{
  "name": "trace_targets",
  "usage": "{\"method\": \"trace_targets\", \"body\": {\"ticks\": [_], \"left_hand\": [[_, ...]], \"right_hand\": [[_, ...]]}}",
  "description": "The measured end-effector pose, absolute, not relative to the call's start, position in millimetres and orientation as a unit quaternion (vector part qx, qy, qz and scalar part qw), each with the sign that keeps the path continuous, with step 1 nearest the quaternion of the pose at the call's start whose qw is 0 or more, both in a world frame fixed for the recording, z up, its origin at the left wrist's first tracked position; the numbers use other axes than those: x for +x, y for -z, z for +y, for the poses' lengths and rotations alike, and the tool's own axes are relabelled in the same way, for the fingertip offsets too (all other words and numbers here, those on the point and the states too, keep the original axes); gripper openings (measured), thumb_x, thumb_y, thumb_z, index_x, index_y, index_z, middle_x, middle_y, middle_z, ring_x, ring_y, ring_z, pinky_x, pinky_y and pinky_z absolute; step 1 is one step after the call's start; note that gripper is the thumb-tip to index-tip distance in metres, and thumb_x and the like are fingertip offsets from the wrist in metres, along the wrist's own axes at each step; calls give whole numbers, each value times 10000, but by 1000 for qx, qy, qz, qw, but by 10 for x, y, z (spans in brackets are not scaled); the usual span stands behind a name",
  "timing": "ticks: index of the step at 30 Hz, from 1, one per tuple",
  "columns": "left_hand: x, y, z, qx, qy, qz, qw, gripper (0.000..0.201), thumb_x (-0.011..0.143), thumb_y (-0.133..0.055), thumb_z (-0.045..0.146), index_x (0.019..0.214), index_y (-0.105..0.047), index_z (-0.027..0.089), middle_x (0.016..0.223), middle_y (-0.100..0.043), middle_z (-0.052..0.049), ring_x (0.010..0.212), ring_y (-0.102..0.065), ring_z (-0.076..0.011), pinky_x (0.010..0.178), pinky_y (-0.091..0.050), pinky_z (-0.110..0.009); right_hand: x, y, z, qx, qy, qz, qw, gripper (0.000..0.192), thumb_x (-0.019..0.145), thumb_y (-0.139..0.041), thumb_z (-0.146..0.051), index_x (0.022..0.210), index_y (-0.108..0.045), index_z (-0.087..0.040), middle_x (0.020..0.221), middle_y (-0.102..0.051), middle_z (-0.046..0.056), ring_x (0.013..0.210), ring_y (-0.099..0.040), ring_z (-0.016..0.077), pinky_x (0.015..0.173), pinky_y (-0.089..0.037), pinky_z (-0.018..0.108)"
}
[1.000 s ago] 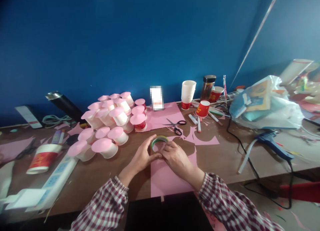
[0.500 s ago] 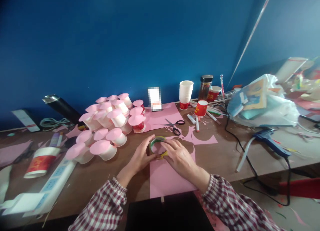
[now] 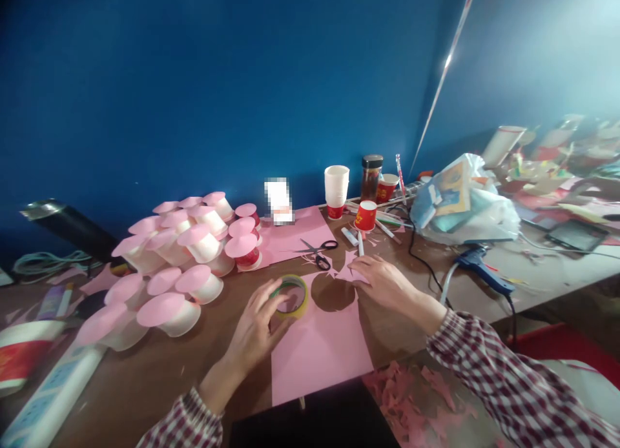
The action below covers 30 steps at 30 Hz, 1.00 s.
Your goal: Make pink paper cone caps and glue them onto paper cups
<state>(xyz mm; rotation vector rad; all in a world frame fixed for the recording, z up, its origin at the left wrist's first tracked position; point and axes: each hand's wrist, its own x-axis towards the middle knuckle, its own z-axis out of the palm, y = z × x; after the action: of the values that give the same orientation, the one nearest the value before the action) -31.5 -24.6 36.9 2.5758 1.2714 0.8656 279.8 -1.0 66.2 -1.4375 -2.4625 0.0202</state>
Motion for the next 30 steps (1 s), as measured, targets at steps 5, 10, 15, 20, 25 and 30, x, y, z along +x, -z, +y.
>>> {"method": "trace_targets", "body": {"ticks": [5,10,15,20,25,30], "left_hand": [[-290,-320,-394,849,-329,414,-10,191,835,-545,198,1013,-614,186,1082,-603,-87,1051,-527,-225,913,-457,-417],[-259,-292,-505,850,-332,407,-48,260,819,-555,161,1075,-598,165,1070,-610,-94,1044,-530,-238,937,-442,-443],[-243,-267,-555,855,-315,410,-35,308,820,-546,160,1126,-575,139,1050,-612,-96,1027,-534,-218,904,-476,-380],[-236,-267,-557,858,-306,412,-33,304,827,-534,174,1125,-576,128,1040,-611,-101,1020,-539,-213,904,-479,-363],[-223,-260,-573,855,-303,419,-26,321,825,-535,183,1140,-566,135,1055,-609,-98,1027,-537,-216,939,-453,-384],[-207,-257,-614,852,-294,431,-35,339,825,-529,186,1159,-552,135,1083,-604,-103,1045,-531,-234,953,-433,-425]], "right_hand": [[3000,-727,231,-565,-9,-817,113,217,867,-495,-245,1045,-609,-194,1050,-648,95,942,-603,227,787,-450,310],[2981,-638,506,-667,-11,-734,125,253,837,-533,-310,1037,-566,-159,904,-673,93,733,-622,211,595,-412,267],[2895,-475,687,-696,-7,-702,150,384,799,-571,-385,1086,-508,-138,931,-658,120,764,-612,245,589,-392,280],[2956,-361,781,-736,-41,-657,158,326,754,-604,-306,1027,-533,-141,910,-666,131,782,-614,260,612,-397,289],[3069,-381,709,-746,-60,-640,173,245,753,-561,-276,946,-574,-126,822,-674,111,714,-619,229,587,-403,279],[3076,-438,455,-695,-169,-633,297,300,765,-503,-265,1033,-555,-141,742,-643,45,628,-592,174,558,-421,257]]}}
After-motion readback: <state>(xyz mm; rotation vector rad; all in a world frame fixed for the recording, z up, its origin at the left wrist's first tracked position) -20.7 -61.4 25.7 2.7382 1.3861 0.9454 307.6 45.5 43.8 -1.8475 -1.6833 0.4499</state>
